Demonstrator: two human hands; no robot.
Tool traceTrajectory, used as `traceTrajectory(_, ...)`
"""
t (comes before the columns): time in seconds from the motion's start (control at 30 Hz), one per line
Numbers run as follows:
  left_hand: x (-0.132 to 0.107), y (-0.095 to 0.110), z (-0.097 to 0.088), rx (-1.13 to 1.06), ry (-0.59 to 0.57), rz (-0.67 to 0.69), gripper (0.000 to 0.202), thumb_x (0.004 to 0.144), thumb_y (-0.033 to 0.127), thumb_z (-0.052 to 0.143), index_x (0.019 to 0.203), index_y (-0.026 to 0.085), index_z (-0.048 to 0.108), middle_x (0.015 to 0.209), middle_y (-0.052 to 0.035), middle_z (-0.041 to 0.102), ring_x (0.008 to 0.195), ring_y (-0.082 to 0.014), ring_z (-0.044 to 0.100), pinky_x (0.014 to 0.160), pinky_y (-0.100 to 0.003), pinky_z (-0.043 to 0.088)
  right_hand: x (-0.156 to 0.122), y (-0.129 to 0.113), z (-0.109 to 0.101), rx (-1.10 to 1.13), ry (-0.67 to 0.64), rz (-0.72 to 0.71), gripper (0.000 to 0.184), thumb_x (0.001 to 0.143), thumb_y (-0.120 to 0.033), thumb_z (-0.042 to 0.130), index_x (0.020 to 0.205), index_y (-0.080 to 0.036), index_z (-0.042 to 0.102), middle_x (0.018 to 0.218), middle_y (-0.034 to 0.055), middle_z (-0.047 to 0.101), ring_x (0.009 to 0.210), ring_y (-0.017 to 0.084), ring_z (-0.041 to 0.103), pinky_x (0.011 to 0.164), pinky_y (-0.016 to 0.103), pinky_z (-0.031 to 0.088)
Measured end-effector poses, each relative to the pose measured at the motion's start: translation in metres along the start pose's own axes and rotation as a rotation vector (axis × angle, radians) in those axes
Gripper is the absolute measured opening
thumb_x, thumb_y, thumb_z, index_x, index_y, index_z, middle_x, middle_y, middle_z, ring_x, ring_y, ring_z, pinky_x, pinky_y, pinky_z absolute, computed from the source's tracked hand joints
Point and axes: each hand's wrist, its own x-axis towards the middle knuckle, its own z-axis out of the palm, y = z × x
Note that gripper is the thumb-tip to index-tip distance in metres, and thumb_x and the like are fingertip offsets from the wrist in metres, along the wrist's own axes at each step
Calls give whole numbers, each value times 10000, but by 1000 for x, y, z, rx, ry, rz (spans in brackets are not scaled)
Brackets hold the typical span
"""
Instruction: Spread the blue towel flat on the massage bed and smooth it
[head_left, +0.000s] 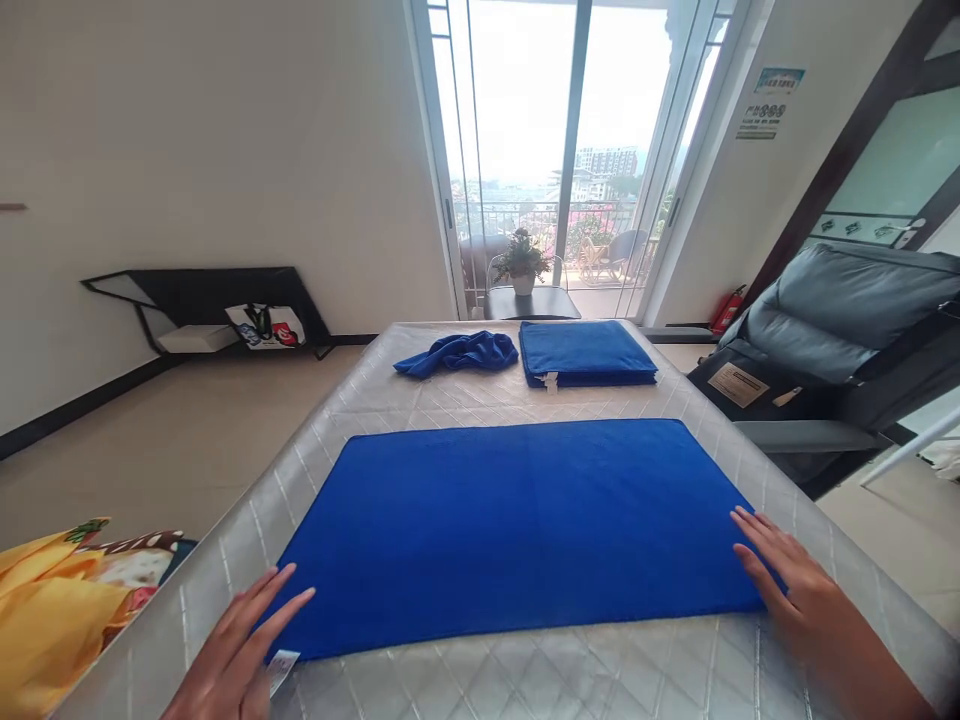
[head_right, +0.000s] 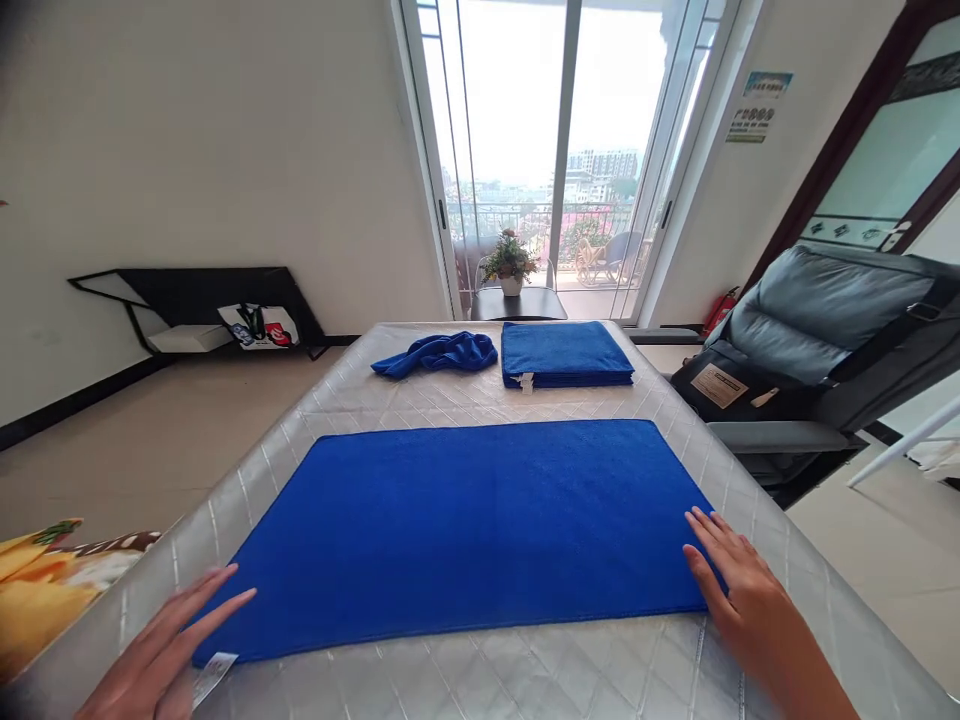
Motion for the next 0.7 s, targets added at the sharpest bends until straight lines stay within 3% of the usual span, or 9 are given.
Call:
traceTrajectory(0.1, 18, 40, -3, -19, -69, 164, 600, 977, 195, 352, 1515, 461, 328, 1577, 98, 395, 1440, -250, 403, 1200, -520, 371, 7, -58, -6, -5, -63, -108, 670, 1015, -593, 247, 1485, -181, 490, 1490, 92, 500, 1414, 306, 410, 1172, 561, 356)
traceTrajectory(0.23, 72, 119, 0, -111, -258, 419, 498, 1017, 230, 374, 1503, 338, 406, 1530, 7, 482, 1405, -219, 455, 1130, -402, 470, 24, -154, -3, 10, -236, -348, 586, 1044, -481, 283, 1505, -162, 454, 1549, 93, 404, 1441, 279, 366, 1179, 507, 362)
traceTrajectory(0.3, 104, 151, 13, -150, -346, 499, 461, 1037, 298, 386, 1496, 299, 423, 1510, -18, 507, 1403, -204, 457, 1156, -399, 442, 36, -193, 9, 11, -282, -419, 577, 1044, -429, 302, 1503, -109, 447, 1549, 131, 394, 1453, 272, 343, 1194, 477, 339)
traceTrajectory(0.37, 131, 171, 37, -147, -357, 499, 459, 1049, 377, 358, 1476, 240, 456, 1514, -61, 498, 1421, -213, 430, 1183, -432, 402, 48, -217, 26, 5, -301, -445, 591, 1041, -397, 297, 1510, -57, 415, 1559, 165, 361, 1468, 273, 309, 1214, 466, 295)
traceTrajectory(0.43, 146, 178, 67, -112, -345, 443, 523, 1052, 437, 316, 1484, 168, 435, 1549, -114, 440, 1457, -231, 365, 1202, -463, 364, 56, -229, 46, -2, -309, -451, 610, 1034, -376, 296, 1530, -26, 357, 1583, 178, 295, 1489, 274, 249, 1230, 466, 250)
traceTrajectory(0.53, 146, 178, 106, -71, -345, 376, 622, 1047, 486, 278, 1538, 106, 311, 1592, -151, 344, 1494, -242, 276, 1219, -465, 326, 62, -228, 70, -13, -320, -470, 647, 1016, -369, 328, 1566, -36, 261, 1617, 162, 185, 1512, 285, 146, 1244, 482, 196)
traceTrajectory(0.6, 138, 177, 119, -66, -357, 373, 651, 1042, 505, 271, 1560, 111, 254, 1602, -145, 321, 1500, -238, 257, 1227, -455, 308, 61, -224, 78, -13, -326, -471, 663, 1015, -388, 329, 1579, -54, 227, 1630, 147, 139, 1516, 293, 106, 1247, 493, 171)
traceTrajectory(0.7, 131, 176, 121, -66, -366, 375, 653, 1040, 509, 270, 1574, 136, 221, 1607, -130, 319, 1504, -234, 250, 1237, -449, 282, 58, -220, 80, -3, -329, -447, 656, 1029, -409, 288, 1585, -68, 212, 1636, 131, 127, 1521, 278, 85, 1252, 485, 155)
